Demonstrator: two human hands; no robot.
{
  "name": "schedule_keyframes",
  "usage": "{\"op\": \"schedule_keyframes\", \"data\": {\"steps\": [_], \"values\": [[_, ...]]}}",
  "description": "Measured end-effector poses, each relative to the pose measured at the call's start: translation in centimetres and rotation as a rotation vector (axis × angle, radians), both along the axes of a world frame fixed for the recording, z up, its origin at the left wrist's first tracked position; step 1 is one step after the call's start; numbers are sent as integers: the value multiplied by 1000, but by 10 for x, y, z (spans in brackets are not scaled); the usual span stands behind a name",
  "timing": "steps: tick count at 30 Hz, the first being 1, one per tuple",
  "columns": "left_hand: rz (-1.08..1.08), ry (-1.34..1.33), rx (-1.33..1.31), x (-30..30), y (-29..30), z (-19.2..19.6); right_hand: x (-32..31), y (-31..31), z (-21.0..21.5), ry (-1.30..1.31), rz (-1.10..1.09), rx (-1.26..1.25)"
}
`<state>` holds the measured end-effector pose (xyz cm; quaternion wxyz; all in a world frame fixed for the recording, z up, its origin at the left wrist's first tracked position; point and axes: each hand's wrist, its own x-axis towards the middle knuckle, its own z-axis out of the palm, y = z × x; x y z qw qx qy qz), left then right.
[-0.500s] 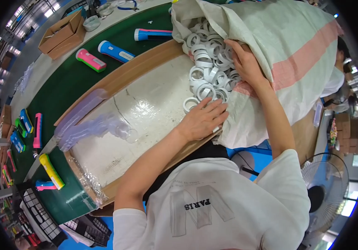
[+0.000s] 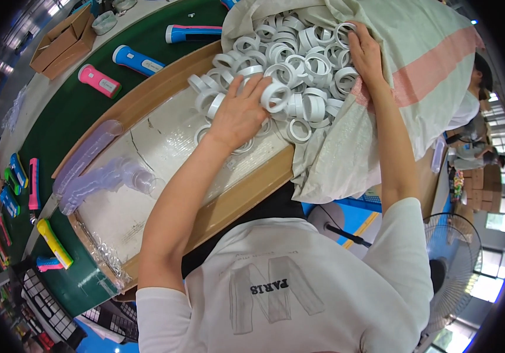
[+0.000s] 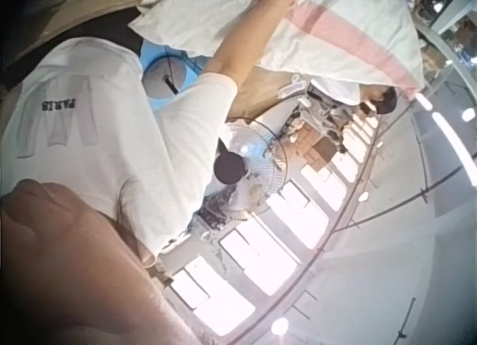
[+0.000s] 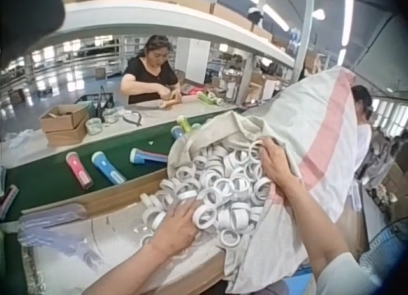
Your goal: Assembling flashlights by attaching plastic rings to the front of the main bodies.
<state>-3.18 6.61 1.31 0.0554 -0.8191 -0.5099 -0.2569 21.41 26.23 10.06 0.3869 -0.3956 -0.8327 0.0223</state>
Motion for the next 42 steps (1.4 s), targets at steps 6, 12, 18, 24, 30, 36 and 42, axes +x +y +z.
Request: {"op": "schedule_keyframes", "data": {"steps": [6,12,18,24,30,36,42], "values": [[67,-119,73,18,-51,23,6,26,-3,42,-102,-81],[198,-34,-428,28,-67,46,2,33,-3,44,-98,-66],[-275,-424,-612,54,-84,46,-3,30,-4,26,-18,8],[-180,-270,-192,102,-99,5,-21,12,4,28,3,0],[-280,-457,7,97,-74,42,-39,-14,27,-77,81,19],[-232,-510,382,88,-21,154,-67,-71,77,-536,620,-385],[-20,-694,-212,72,-31,56,-13,-63,48,-497,435,-392]]}}
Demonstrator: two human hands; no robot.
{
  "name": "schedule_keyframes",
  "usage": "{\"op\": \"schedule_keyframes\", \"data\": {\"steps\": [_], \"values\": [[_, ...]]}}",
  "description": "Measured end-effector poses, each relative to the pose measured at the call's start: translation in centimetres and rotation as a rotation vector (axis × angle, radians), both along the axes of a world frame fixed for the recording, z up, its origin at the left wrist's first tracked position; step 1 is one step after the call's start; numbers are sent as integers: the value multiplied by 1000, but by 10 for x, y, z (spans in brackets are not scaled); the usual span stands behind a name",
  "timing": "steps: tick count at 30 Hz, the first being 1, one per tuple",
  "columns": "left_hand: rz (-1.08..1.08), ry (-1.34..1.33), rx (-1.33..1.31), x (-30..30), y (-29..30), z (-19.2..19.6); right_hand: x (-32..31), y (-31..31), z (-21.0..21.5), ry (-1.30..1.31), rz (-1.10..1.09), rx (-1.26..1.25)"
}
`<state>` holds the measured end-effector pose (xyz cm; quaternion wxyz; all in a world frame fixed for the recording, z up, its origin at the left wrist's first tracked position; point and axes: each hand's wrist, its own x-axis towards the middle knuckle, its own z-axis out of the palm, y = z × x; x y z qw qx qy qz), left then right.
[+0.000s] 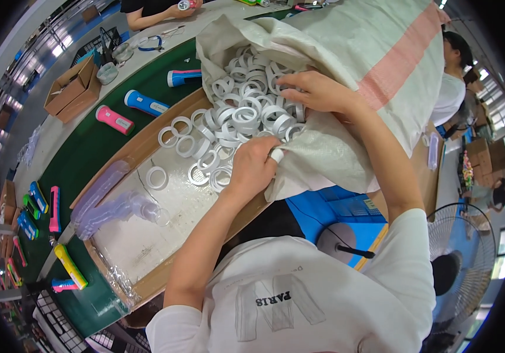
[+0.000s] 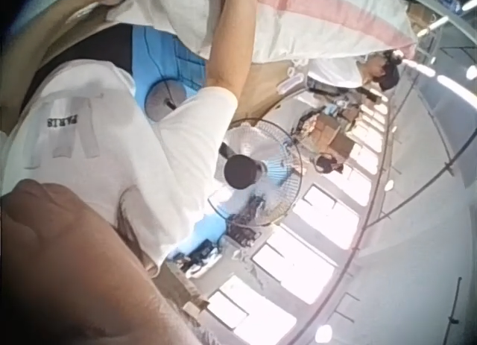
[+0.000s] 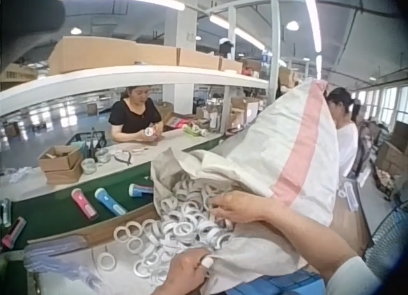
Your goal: Assembling flashlights by attaching plastic rings to the front of the main bodies.
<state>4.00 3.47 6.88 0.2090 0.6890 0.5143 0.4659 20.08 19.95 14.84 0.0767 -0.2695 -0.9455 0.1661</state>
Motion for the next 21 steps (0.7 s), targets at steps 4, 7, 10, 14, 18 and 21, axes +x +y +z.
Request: {"op": "schedule_keyframes", "data": {"steps": [4,7,10,14,18,21], "values": [[7,-126,-171,-2,-14,-9,20,-30,9,-111,-106,161],[2,-151,-186,-6,-5,-6,34,-29,15,-94,-141,485],[26,-12,211,2,29,31,63,-4,50,50,-297,860],[107,42,533,10,79,93,93,-1,108,166,-503,882],[228,166,229,-6,102,21,121,-2,56,179,-513,360],[125,226,196,9,89,-1,141,-21,20,298,-367,418]]}}
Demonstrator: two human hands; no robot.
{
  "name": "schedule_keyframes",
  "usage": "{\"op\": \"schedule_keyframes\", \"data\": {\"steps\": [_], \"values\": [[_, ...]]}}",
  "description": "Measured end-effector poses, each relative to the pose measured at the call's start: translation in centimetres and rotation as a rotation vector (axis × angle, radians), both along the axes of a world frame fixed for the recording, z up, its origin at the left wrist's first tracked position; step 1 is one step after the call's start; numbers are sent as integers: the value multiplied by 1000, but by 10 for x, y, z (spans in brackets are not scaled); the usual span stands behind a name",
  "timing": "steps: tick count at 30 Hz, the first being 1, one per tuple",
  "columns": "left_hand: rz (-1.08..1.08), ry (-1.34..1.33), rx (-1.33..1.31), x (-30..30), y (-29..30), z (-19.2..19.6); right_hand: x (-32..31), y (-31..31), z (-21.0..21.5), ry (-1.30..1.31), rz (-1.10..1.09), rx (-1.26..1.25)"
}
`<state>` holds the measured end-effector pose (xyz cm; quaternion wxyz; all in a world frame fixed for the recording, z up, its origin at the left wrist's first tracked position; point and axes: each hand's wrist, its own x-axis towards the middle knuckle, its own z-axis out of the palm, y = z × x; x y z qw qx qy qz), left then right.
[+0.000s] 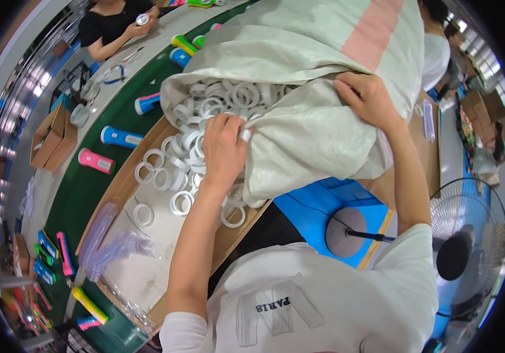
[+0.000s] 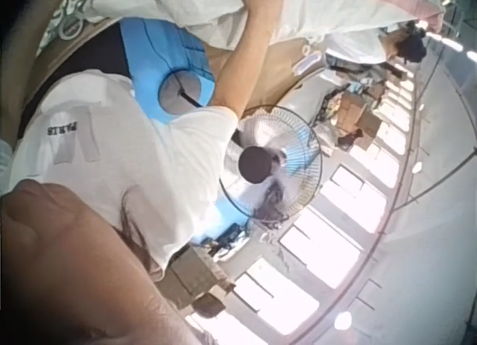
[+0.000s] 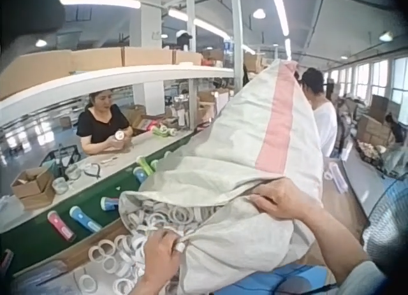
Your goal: Assembling flashlights by attaching plastic rings to the front of the main bodies.
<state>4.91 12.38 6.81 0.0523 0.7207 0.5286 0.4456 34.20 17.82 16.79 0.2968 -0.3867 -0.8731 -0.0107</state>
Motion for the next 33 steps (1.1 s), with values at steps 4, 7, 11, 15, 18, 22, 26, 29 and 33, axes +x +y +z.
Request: {"op": "schedule_keyframes", "data": {"steps": [4,7,11,15,18,22,26,29,33], "values": [[-26,125,186,13,0,4,-4,-12,0,-139,78,486],[-23,102,259,10,-2,10,-35,-11,23,-104,173,646],[-315,-658,-424,23,1,6,-19,-33,39,-343,4,539],[-476,-832,-656,20,-16,27,4,-40,32,-668,-273,384],[-543,-731,-759,7,-18,27,3,-21,42,-561,-311,554],[-373,-651,-679,13,-21,35,0,5,60,-5,-251,119],[-95,41,323,15,-8,47,-43,-48,103,542,203,-306],[51,159,399,-7,-9,59,-108,-95,98,411,736,-57],[39,-23,400,0,-10,63,-121,-115,78,190,881,-94]]}}
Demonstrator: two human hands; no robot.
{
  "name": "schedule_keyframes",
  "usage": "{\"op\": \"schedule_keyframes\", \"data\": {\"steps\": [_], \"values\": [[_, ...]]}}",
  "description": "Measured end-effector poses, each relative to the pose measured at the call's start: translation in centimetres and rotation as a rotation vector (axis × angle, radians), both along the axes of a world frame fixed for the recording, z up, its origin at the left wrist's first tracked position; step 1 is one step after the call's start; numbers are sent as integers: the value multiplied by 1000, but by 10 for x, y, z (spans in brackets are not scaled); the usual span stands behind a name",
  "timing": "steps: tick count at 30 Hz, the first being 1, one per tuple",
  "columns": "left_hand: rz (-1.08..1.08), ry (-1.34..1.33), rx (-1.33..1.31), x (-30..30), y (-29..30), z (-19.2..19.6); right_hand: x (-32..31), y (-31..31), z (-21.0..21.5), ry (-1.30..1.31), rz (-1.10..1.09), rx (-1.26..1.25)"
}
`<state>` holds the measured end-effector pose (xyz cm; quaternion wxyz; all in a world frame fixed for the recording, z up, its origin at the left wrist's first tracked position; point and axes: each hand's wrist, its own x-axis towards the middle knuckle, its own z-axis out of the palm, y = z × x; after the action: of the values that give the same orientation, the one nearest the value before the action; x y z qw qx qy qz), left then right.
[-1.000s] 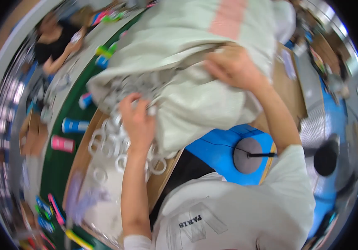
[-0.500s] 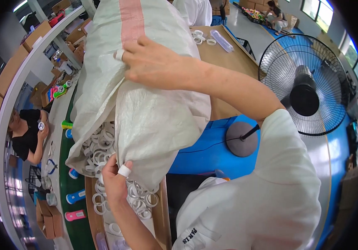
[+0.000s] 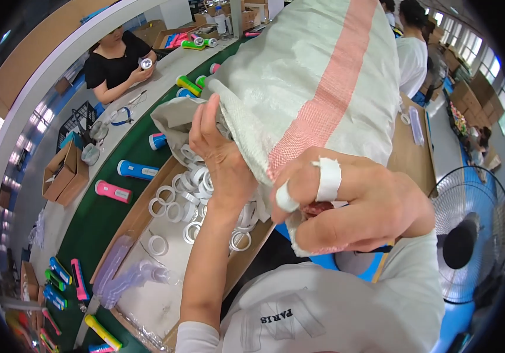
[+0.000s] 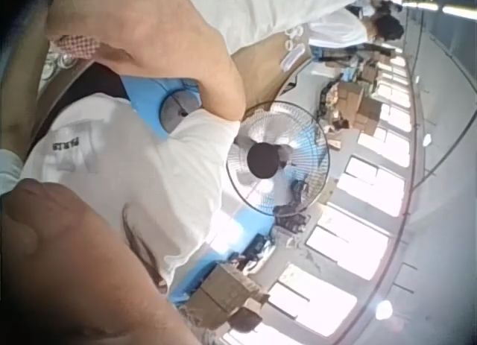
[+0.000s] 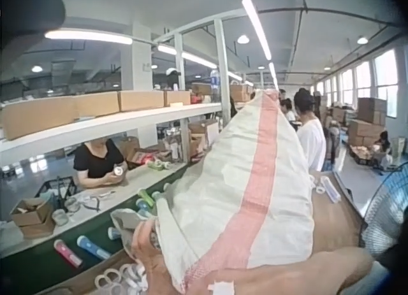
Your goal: Assembling flashlights by attaching plastic rings to the front of the main bodies.
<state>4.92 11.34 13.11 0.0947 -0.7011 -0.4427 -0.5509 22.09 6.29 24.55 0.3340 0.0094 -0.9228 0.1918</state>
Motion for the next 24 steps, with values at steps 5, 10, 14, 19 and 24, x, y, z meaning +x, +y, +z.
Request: {"op": "schedule_keyframes", "data": {"steps": [5,10,14,19,24], "values": [[-184,-141,-263,-31,18,-51,41,4,-9,-152,-766,301],[-388,-205,-347,-36,4,-41,114,38,-63,-420,-1071,-101],[-403,-181,-450,-43,1,-40,103,24,-61,87,-753,-650],[-377,-48,-371,-45,-12,-35,66,19,-33,-267,153,-369],[-466,-56,-319,-39,-26,-33,11,16,9,-1,311,-337]]}}
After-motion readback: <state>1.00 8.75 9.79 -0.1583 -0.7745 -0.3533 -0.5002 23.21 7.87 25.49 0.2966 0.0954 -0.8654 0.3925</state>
